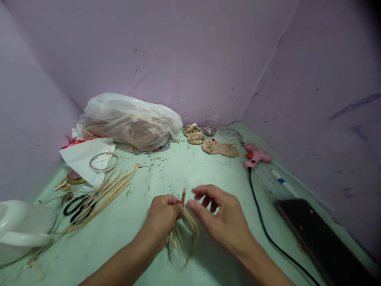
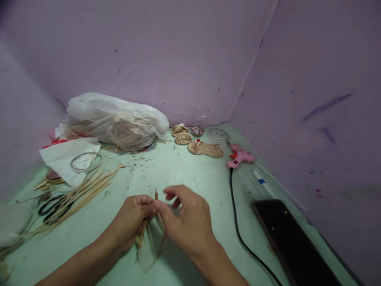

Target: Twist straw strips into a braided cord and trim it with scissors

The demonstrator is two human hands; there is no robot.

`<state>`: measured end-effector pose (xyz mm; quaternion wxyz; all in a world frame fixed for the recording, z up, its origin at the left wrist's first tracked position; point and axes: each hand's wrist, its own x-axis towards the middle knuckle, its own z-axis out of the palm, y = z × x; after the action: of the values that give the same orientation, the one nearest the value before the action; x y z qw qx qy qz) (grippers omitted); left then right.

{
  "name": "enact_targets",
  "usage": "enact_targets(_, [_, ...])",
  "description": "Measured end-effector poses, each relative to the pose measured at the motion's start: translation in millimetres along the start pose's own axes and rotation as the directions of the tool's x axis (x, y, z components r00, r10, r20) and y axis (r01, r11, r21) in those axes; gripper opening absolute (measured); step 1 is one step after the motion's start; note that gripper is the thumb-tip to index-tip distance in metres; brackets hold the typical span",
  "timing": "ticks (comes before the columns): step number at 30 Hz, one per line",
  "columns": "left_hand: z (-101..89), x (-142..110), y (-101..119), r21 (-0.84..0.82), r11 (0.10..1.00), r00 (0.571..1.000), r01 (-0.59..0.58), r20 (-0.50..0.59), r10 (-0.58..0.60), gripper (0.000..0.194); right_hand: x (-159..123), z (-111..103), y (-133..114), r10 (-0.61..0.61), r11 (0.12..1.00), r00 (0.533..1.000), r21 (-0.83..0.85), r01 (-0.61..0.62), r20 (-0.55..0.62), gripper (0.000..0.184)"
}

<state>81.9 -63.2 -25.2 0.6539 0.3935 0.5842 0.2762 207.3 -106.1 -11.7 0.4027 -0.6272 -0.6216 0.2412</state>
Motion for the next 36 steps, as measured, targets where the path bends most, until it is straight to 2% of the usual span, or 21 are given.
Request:
enact_targets(2, [1.1, -1.9, -3.0, 0.061, 0.998, 0.999, -0.029, 0.040, 0.027, 0.009, 6.7, -2.9, 6.0, 0.109, 0.989, 0.994, 0.106, -0.106, -0.025, 0.025])
enact_targets(4, [1.7, -4.2, -4.7, 0.127, 0.989, 0.994, -0.076, 0.087, 0.065, 0.009, 11.2, 0.2, 12.4, 0.200, 0.955, 0.978, 0.211, -0.206, 0.049, 0.022])
enact_targets(5, [1.6, -5.4, -4.7, 0.158, 0.981, 0.988, -0.110, 0.123, 0.090, 0.010, 12.7, 2.8, 15.2, 0.270, 0.913, 0.959, 0.292, -0.284, 0.090, 0.026])
enact_targets(6, [1.3, -6.6, -4.2, 0.191, 0.970, 0.978, -0.153, 0.170, 0.121, 0.011, 13.9, 5.5, 17.5, 0.344, 0.844, 0.928, 0.385, -0.373, 0.143, 0.030])
enact_targets(8, [0.4, -9.3, -2.3, 0.230, 0.935, 0.933, -0.269, 0.303, 0.194, 0.011, 15.2, 10.3, 20.3, 0.452, 0.643, 0.851, 0.563, -0.519, 0.268, 0.032])
enact_targets(10, [-0.6, -12.7, -0.4, 0.229, 0.889, 0.858, -0.396, 0.438, 0.269, 0.016, 15.2, 13.5, 20.8, 0.478, 0.469, 0.789, 0.648, -0.600, 0.385, 0.033])
enact_targets(13, [-1.6, -19.2, 0.7, 0.216, 0.810, 0.763, -0.545, 0.528, 0.373, 0.025, 13.5, 15.9, 18.3, 0.469, 0.356, 0.737, 0.659, -0.662, 0.487, 0.032])
enact_targets(17, [-3.9, -26.9, 1.0, 0.238, 0.733, 0.708, -0.637, 0.556, 0.435, 0.031, 11.8, 17.6, 14.1, 0.465, 0.261, 0.673, 0.638, -0.725, 0.575, 0.029])
enact_targets(20, [-7.5, -27.8, -0.2, 0.267, 0.684, 0.686, -0.679, 0.563, 0.461, 0.030, 10.8, 20.0, 13.3, 0.465, 0.244, 0.671, 0.644, -0.725, 0.578, 0.029])
enact_targets(23, [-11.6, -25.6, -3.3, 0.337, 0.613, 0.685, -0.714, 0.517, 0.514, 0.028, 9.0, 23.5, 13.9, 0.471, 0.236, 0.711, 0.702, -0.672, 0.522, 0.031])
enact_targets(26, [-14.1, -23.7, -6.4, 0.391, 0.572, 0.690, -0.721, 0.480, 0.542, 0.029, 7.6, 27.0, 15.3, 0.499, 0.264, 0.753, 0.753, -0.603, 0.429, 0.033])
enact_targets(30, [-12.8, -22.4, -8.6, 0.374, 0.604, 0.705, -0.704, 0.471, 0.531, 0.030, 9.5, 28.5, 18.3, 0.549, 0.267, 0.741, 0.759, -0.594, 0.387, 0.032])
enact_targets(33, [-8.8, -20.4, -8.6, 0.291, 0.752, 0.796, -0.591, 0.362, 0.485, 0.027, 11.9, 25.2, 18.6, 0.504, 0.230, 0.757, 0.780, -0.582, 0.416, 0.032])
enact_targets(36, [-5.2, -17.2, -7.0, 0.149, 0.897, 0.903, -0.415, 0.190, 0.386, 0.021, 10.8, 19.8, 13.2, 0.372, 0.139, 0.748, 0.763, -0.631, 0.550, 0.037])
